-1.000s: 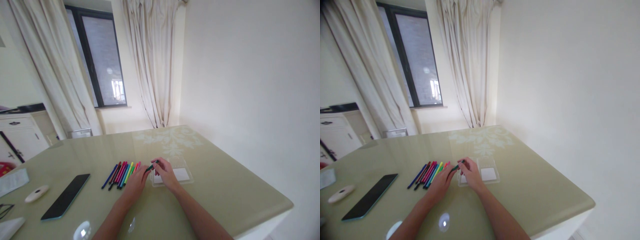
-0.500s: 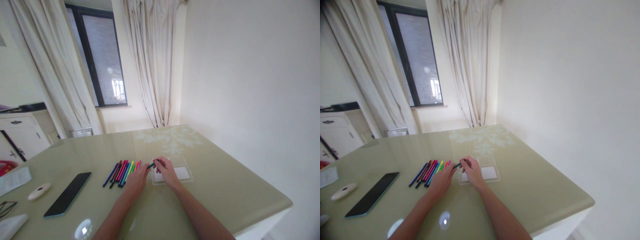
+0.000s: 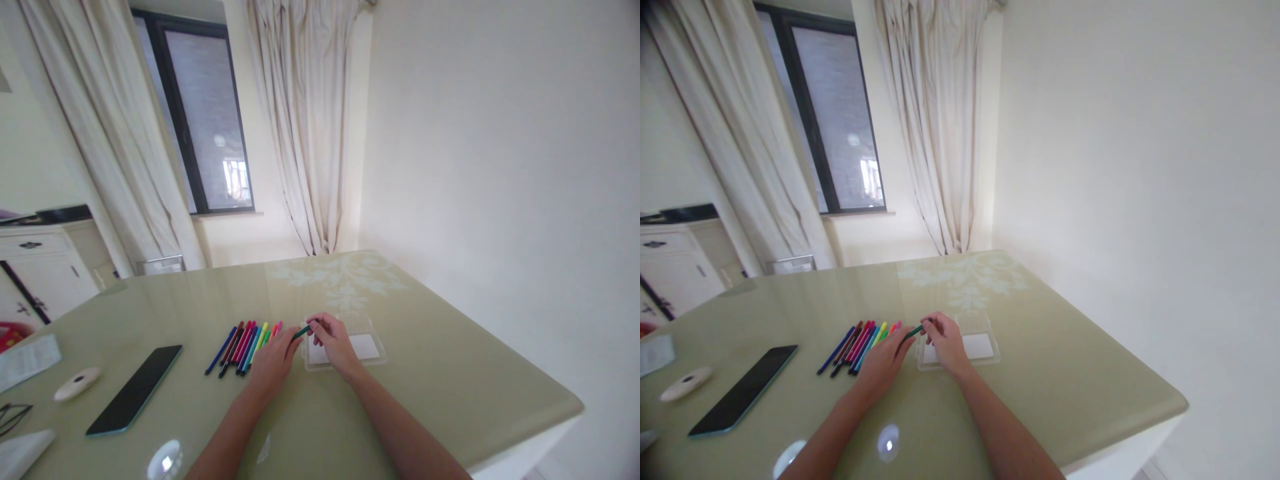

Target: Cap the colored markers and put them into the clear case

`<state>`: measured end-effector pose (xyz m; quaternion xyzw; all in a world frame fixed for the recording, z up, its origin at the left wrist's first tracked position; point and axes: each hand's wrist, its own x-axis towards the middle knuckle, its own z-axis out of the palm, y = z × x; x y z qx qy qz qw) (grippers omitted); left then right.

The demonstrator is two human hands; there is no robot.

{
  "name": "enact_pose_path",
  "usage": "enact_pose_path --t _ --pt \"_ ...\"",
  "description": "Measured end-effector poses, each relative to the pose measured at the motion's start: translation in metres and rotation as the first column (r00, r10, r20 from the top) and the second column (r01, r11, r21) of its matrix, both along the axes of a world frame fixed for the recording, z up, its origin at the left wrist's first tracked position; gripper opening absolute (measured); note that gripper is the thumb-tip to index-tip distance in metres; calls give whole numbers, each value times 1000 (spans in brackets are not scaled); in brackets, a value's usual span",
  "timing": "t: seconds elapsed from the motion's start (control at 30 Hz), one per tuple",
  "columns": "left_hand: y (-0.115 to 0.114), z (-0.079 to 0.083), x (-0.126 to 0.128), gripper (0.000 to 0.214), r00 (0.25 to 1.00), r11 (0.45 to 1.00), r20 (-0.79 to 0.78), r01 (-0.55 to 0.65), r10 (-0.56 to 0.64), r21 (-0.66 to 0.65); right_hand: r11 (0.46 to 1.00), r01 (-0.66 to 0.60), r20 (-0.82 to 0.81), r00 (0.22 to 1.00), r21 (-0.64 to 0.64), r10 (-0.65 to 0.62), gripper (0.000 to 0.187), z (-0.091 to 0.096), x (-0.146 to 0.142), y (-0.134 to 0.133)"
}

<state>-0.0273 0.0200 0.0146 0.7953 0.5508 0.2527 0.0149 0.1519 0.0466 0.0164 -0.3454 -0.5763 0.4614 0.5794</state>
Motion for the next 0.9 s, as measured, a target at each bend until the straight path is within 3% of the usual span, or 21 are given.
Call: enact_pose_path --t 0.2,0.33,0.43,0.53,0.67,0.83,0.9 --pt "4 -7 -6 33 985 997 168 28 -40 68 957 273 -204 936 -101 -289 38 9 22 10" --pt "-3 -3 0 27 968 978 142 203 -208 49 922 349 -262 886 -164 -382 40 12 35 14" --pt "-9 1 5 22 950 957 117 290 -289 8 917 359 -262 880 -176 -395 42 11 37 14" --pt "-11 3 7 26 950 958 142 286 -279 -33 919 348 -261 884 -184 -387 43 11 36 14" --pt "-4 -2 4 40 954 967 194 245 -228 -68 931 317 -251 900 -183 -356 40 10 35 15" --pt "4 -7 1 27 936 986 328 158 -131 -59 941 285 -265 907 -183 -326 40 10 32 13" --pt "5 -6 -1 31 929 996 363 85 -73 -17 954 247 -244 927 -170 -284 40 9 29 10"
